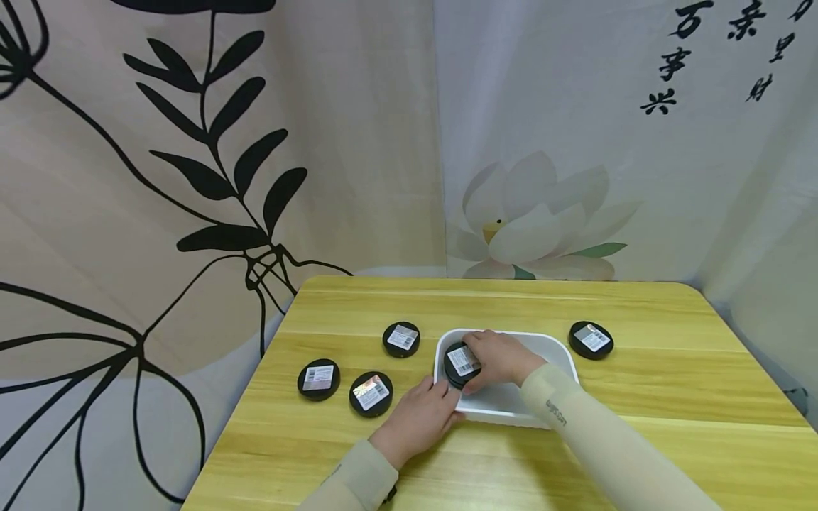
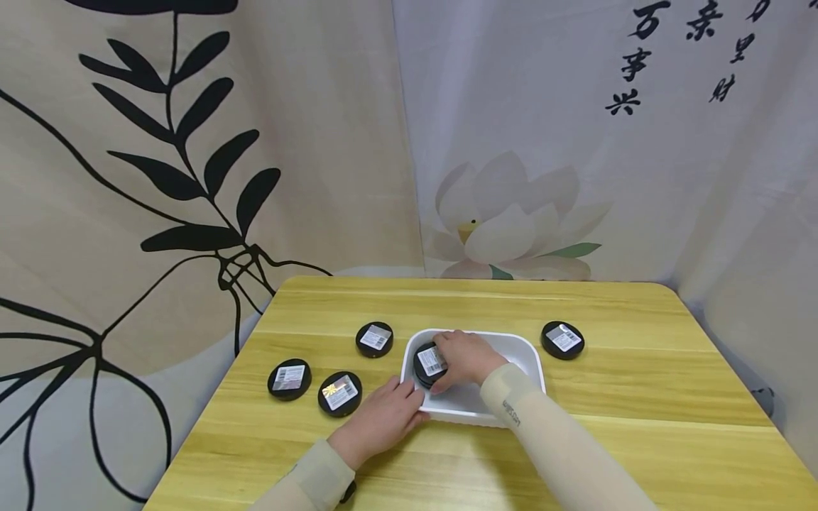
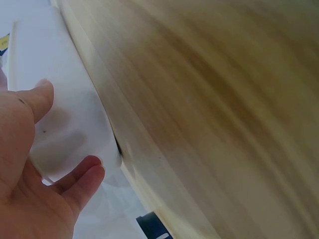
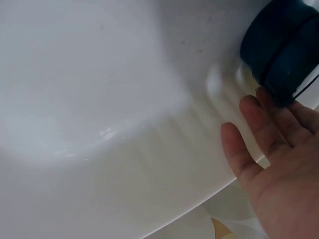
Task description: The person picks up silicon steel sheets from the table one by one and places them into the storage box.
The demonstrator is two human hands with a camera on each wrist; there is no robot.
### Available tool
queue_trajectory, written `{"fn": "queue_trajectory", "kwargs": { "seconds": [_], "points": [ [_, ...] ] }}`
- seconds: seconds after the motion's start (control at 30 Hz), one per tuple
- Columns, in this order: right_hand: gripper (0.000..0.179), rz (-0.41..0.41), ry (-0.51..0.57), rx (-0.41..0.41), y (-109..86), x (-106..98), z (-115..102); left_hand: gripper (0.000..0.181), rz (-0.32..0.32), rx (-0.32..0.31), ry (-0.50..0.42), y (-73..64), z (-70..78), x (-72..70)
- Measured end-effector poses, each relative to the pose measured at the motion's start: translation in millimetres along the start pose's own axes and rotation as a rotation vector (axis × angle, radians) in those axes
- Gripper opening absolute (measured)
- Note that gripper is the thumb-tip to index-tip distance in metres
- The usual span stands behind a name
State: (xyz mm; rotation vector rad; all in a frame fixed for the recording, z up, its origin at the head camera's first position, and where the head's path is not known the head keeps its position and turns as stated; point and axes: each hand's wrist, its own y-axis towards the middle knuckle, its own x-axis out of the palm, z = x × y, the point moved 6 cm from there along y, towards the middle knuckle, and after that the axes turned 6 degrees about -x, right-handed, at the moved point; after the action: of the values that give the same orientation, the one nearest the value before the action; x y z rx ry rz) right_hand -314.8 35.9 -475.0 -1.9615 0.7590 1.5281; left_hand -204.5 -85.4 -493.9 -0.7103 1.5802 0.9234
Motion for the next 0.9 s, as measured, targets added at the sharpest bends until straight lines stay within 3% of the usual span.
{"fn": "queue_trajectory", "kwargs": {
  "seconds": [0.57,0.9],
  "points": [
    [0.086,-0.023,-0.036,0.003,-0.6,-0.4,-0.9,0.031,-0.004,-0.005,-0.004,0.3,-0.1,0.2],
    [0.085,-0.009,0.029,0.006,-2.4,-5.5,0.0,0.031,0.016,-0.001,0.016,-0.5,0.7,-2.0]
  ]
}}
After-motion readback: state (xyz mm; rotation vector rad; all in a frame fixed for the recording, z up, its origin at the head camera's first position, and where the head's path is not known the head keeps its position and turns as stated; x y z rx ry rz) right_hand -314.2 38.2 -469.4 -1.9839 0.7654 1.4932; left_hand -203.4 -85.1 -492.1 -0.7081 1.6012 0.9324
